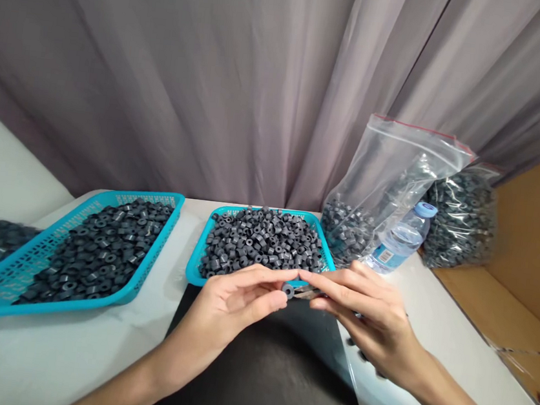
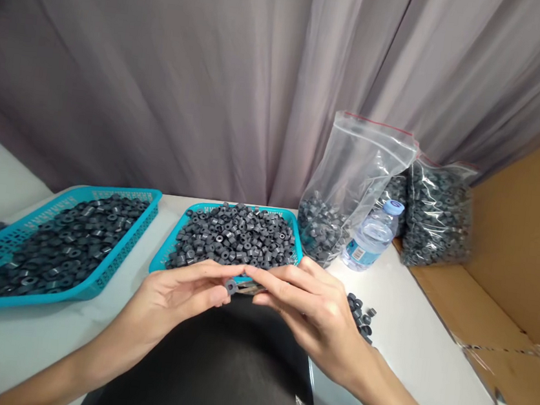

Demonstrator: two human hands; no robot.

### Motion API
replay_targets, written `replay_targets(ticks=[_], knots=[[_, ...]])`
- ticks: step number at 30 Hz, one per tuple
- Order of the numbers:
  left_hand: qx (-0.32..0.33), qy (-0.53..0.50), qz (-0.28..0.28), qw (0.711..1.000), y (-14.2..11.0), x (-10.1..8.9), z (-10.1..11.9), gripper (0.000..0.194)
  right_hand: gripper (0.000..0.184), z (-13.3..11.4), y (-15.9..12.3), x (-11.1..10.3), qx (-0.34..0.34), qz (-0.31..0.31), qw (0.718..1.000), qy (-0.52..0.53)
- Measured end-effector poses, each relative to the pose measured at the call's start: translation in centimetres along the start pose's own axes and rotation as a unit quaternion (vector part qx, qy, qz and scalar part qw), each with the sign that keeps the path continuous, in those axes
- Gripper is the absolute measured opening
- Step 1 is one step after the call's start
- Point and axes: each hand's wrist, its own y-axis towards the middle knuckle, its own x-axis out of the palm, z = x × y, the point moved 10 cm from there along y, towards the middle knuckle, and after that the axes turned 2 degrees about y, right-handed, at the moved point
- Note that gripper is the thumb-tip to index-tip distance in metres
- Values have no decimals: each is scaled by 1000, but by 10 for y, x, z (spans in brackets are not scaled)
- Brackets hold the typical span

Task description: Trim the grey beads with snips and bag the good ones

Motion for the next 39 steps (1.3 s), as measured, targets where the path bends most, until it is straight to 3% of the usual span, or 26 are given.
replay_targets(ticks=[5,17,39], knots=[[9,-22,47,999,0,-9,-3,18,41,-3,0,0,-5,1,1000,-19],[-15,-38,8,999,0,-1,0,6,44,-7,0,3,-5,-13,999,-49],[-106,-133,-45,984,-4,9,-24,5,42,-16,-4,-1,-30,17,994,-106]])
